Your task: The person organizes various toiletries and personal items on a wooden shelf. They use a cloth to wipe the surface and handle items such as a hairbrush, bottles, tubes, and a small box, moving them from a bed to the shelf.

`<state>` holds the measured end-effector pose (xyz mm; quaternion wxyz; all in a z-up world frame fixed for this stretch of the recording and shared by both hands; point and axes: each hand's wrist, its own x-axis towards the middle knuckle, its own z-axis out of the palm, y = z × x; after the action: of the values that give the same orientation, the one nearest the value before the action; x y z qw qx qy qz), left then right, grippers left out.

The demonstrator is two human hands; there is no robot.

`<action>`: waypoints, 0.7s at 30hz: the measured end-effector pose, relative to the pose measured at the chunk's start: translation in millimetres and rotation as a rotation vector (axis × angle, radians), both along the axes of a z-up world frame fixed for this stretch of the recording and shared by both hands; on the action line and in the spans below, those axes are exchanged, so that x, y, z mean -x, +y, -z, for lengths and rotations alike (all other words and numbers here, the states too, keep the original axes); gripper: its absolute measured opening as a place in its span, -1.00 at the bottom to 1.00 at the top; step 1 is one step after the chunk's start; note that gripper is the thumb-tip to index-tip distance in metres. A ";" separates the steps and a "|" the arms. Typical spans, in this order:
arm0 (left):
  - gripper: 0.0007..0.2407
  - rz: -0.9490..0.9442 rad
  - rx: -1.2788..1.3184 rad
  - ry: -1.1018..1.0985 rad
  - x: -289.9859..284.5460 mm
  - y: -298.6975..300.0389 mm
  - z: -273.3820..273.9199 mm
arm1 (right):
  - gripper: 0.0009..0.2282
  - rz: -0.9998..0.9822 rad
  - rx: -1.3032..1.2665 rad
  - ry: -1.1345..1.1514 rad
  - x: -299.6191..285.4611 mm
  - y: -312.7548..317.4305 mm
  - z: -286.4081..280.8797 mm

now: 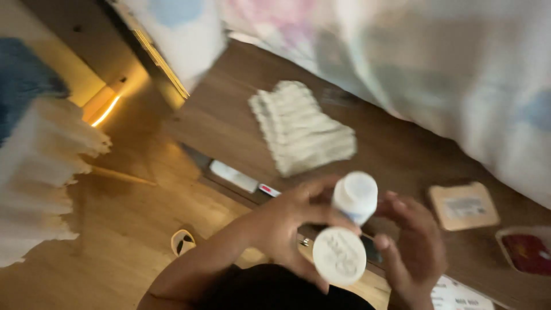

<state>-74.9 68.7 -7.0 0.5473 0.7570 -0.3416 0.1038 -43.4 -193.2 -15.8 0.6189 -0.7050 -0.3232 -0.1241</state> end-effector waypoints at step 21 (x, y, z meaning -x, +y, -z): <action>-0.37 -0.576 -0.114 0.299 221.2 422.0 53.1 | -0.62 -0.640 0.001 0.675 59.4 516.9 90.5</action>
<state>-296.2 490.6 -60.1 0.4963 0.8587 -0.0346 0.1226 -102.8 323.8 -106.3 0.6965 -0.5710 -0.3048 0.3098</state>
